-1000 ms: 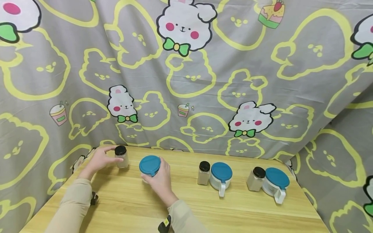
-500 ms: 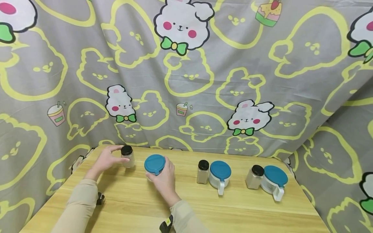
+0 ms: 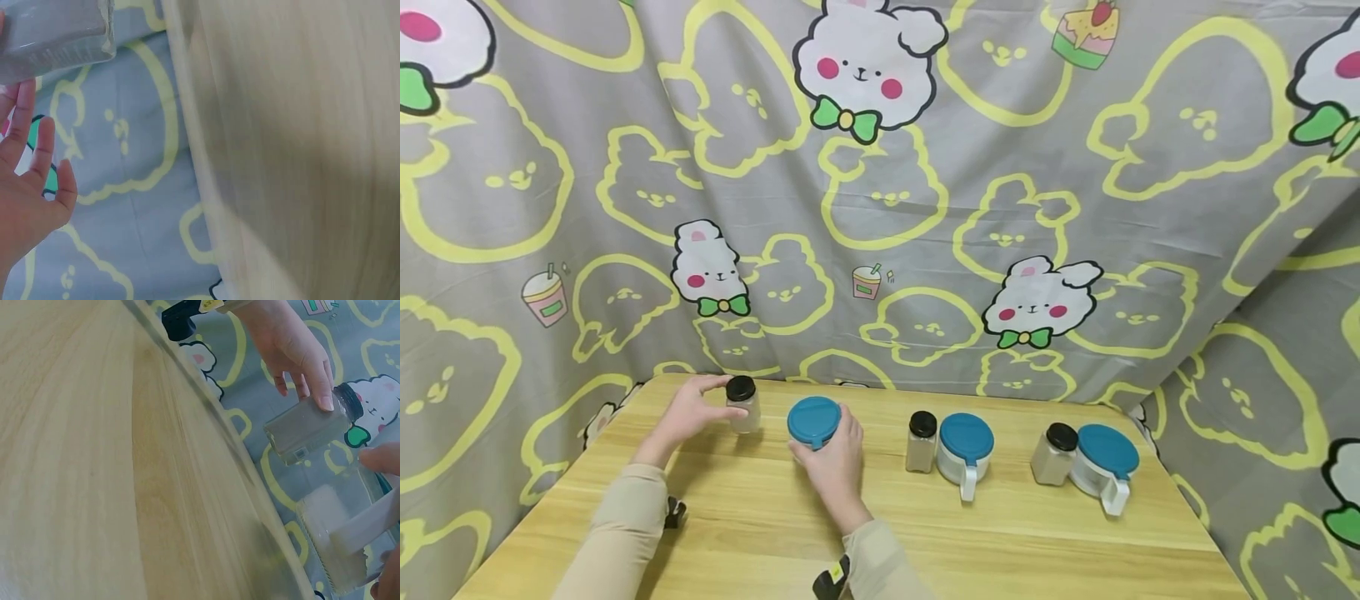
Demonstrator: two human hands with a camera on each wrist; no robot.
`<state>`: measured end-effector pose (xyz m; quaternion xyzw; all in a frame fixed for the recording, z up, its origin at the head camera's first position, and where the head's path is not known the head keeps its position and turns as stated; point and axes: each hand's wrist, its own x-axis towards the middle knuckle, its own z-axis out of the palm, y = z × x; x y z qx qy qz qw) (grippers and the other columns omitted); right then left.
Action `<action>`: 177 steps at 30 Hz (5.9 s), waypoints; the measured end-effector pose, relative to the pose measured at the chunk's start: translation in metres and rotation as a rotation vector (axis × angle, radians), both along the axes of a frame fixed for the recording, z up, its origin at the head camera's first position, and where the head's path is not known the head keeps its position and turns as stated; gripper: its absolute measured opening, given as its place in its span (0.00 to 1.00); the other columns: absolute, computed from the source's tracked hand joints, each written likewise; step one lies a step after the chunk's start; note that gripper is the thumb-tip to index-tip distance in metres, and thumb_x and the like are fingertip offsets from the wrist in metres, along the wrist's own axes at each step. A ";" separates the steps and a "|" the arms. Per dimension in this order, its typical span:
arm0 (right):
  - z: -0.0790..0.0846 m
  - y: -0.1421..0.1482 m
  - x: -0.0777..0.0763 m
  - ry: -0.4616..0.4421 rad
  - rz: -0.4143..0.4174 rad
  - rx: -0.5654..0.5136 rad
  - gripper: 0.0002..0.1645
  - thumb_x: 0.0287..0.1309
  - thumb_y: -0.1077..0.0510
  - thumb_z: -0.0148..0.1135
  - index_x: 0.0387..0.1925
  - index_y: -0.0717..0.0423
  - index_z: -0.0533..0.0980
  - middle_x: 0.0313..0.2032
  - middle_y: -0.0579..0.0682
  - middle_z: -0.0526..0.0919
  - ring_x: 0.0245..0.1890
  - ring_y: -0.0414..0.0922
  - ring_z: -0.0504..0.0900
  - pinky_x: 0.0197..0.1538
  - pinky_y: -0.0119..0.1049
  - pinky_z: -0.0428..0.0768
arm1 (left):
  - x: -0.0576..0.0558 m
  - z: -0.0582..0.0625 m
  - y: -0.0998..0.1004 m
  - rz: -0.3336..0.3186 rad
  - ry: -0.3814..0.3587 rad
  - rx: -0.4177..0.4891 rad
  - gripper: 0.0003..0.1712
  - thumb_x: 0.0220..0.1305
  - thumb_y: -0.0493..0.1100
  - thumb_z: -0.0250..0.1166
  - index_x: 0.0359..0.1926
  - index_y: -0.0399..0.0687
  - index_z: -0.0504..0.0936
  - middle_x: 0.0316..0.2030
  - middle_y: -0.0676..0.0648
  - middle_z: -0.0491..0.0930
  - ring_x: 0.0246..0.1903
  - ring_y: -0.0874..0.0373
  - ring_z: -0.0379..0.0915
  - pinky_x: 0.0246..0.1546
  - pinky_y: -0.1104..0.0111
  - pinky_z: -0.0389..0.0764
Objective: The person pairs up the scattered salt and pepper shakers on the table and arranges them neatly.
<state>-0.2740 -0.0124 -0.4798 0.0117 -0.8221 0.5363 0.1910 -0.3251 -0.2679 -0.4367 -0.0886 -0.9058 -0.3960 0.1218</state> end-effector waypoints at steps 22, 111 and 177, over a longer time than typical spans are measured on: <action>0.000 0.013 0.001 -0.003 -0.191 -0.027 0.57 0.32 0.48 0.83 0.64 0.61 0.65 0.58 0.62 0.74 0.61 0.59 0.70 0.58 0.59 0.73 | -0.001 0.001 0.034 -0.064 -0.015 0.065 0.45 0.41 0.53 0.81 0.59 0.36 0.77 0.60 0.35 0.76 0.63 0.38 0.66 0.65 0.45 0.66; -0.023 0.029 0.005 0.022 -0.278 0.016 0.59 0.31 0.49 0.84 0.64 0.65 0.65 0.57 0.65 0.73 0.61 0.62 0.69 0.61 0.61 0.69 | 0.007 -0.019 0.103 -0.204 -0.046 0.080 0.35 0.40 0.51 0.81 0.52 0.45 0.84 0.47 0.46 0.85 0.53 0.45 0.76 0.57 0.48 0.74; -0.019 0.028 0.005 -0.008 -0.272 0.005 0.58 0.31 0.49 0.83 0.64 0.63 0.63 0.58 0.64 0.72 0.61 0.62 0.67 0.61 0.60 0.67 | 0.008 -0.015 0.107 -0.236 -0.119 0.025 0.29 0.44 0.47 0.80 0.50 0.45 0.83 0.40 0.47 0.83 0.38 0.57 0.74 0.41 0.65 0.75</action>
